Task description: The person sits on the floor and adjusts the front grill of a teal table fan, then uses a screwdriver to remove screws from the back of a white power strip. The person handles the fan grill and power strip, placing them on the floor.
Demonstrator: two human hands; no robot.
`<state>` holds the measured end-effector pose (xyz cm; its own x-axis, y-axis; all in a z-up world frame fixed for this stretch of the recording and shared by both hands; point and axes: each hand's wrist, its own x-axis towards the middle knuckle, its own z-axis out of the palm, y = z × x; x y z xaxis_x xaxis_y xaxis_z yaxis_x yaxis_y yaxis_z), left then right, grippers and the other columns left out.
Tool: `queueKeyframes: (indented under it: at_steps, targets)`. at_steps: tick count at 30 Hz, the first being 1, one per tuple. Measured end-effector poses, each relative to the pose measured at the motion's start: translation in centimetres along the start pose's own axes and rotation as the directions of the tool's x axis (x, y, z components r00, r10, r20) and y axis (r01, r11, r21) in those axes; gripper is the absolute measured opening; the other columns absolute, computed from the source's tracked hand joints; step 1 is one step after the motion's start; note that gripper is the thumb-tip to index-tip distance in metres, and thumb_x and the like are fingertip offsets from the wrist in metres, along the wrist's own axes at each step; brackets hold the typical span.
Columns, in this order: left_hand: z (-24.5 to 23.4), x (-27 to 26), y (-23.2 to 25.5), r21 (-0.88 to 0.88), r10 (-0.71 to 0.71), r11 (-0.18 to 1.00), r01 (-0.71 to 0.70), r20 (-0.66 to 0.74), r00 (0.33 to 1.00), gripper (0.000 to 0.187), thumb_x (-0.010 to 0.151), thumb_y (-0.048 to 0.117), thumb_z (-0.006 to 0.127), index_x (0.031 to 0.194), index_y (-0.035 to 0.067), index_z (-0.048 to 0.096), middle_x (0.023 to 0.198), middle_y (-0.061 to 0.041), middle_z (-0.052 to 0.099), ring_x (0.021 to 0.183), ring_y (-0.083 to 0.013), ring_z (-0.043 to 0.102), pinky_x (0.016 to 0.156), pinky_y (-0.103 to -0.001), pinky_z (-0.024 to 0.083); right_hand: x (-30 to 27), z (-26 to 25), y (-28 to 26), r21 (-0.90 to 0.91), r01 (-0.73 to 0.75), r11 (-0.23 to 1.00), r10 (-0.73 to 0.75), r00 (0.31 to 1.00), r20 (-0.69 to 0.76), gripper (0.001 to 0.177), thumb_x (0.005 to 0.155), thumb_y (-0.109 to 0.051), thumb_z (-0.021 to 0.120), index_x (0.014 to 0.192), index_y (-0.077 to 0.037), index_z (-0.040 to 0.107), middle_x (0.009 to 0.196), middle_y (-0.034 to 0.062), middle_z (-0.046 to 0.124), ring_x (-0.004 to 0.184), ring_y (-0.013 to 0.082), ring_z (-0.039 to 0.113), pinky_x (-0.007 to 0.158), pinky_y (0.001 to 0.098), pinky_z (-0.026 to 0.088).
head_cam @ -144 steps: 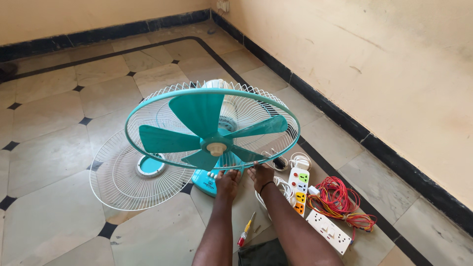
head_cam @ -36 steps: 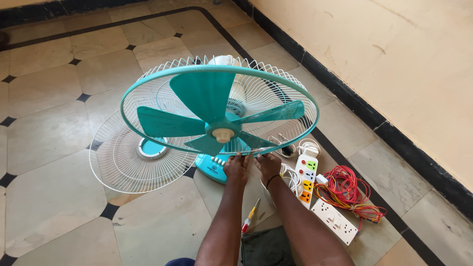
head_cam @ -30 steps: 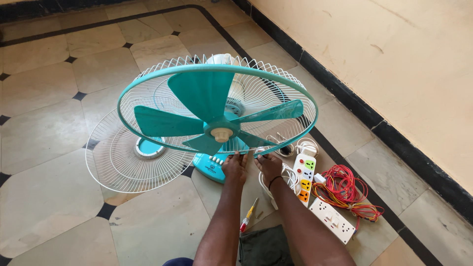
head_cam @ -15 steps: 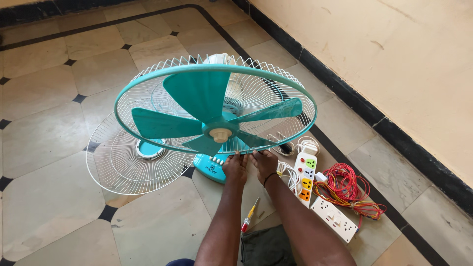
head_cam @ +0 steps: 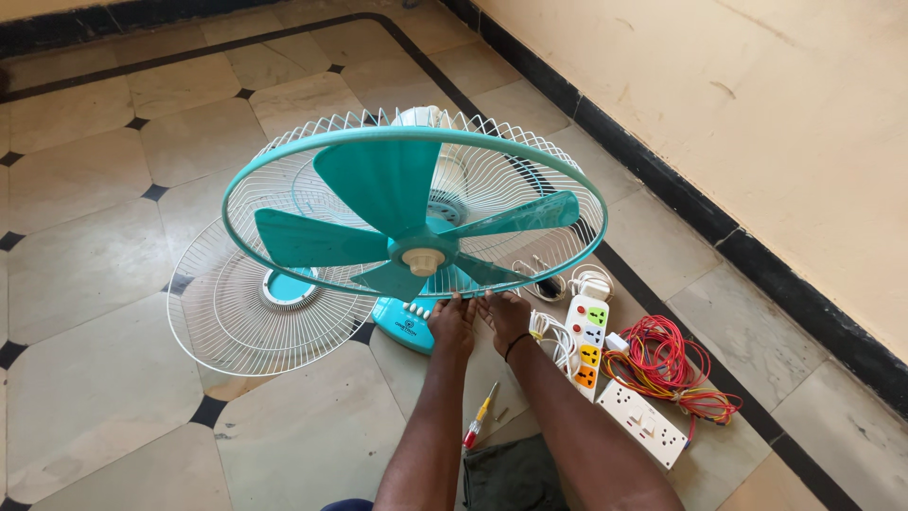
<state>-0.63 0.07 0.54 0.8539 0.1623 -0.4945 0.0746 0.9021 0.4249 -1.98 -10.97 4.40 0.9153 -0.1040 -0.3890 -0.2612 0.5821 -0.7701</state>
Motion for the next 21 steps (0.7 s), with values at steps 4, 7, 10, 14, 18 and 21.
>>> queueKeyframes:
  at_steps: [4,7,10,14,18,21]
  targets:
    - [-0.3,0.0,0.2,0.024,-0.038,0.999,0.037,0.038,0.999,0.023,0.101,0.008,0.055,0.123,0.002,0.059,0.113,-0.013,0.068,0.101,-0.0259,0.071,0.09,-0.039,0.063,-0.5,0.7,-0.1,0.02,-0.068,0.998,0.068,0.998,-0.014,0.017,0.099,-0.014,0.062,0.112,-0.004,0.063,0.106,0.0074,0.069,0.098,0.0214,0.068,0.089,0.04,0.056]
    - [-0.9,0.7,-0.2,0.07,-0.073,0.995,0.069,0.048,0.996,0.022,0.102,0.011,0.051,0.122,0.004,0.057,0.11,-0.009,0.069,0.096,-0.0217,0.069,0.082,-0.039,0.061,-0.3,0.8,0.5,0.016,-0.117,0.993,0.117,0.993,-0.013,0.016,0.098,-0.013,0.06,0.112,-0.008,0.061,0.107,0.0051,0.069,0.096,0.0202,0.068,0.085,0.0417,0.055]
    - [-1.9,1.8,-0.8,0.15,-0.033,0.989,0.015,0.12,0.992,0.02,0.106,0.012,0.06,0.121,0.0,0.066,0.096,-0.007,0.059,0.081,-0.0175,0.056,0.068,-0.034,0.051,-0.5,1.3,1.2,-0.033,-0.092,0.995,0.092,0.996,0.014,0.02,0.099,-0.011,0.064,0.118,-0.011,0.057,0.103,0.0059,0.062,0.087,0.0209,0.059,0.077,0.0419,0.049]
    - [-2.4,1.9,-0.5,0.317,-0.015,0.948,0.008,0.021,1.0,0.015,0.099,0.014,0.066,0.107,0.002,0.07,0.098,-0.004,0.066,0.085,-0.0125,0.06,0.073,-0.029,0.05,-1.8,2.9,0.7,-0.025,-0.068,0.997,0.068,0.998,0.01,0.026,0.095,-0.01,0.064,0.117,-0.011,0.05,0.109,0.0083,0.065,0.096,0.0253,0.07,0.08,0.0408,0.055]
    - [-2.4,0.3,1.2,0.392,-0.059,0.92,0.004,0.128,0.99,0.02,0.099,0.019,0.071,0.107,0.001,0.072,0.096,-0.006,0.065,0.087,-0.0162,0.056,0.076,-0.034,0.046,-1.5,3.7,1.5,0.103,0.001,0.995,0.0,1.0,-0.008,0.027,0.098,-0.012,0.062,0.122,-0.007,0.05,0.113,0.0131,0.062,0.1,0.0292,0.071,0.089,0.0434,0.06]
    - [-2.9,-2.1,4.0,0.376,-0.109,0.924,0.063,0.102,0.989,0.024,0.097,0.022,0.063,0.117,0.01,0.065,0.106,0.0,0.066,0.098,-0.0168,0.061,0.084,-0.04,0.047,0.5,3.2,2.7,0.16,0.029,0.987,-0.02,0.998,-0.06,0.028,0.102,-0.017,0.058,0.126,-0.003,0.051,0.113,0.0153,0.06,0.099,0.0304,0.07,0.092,0.044,0.061]
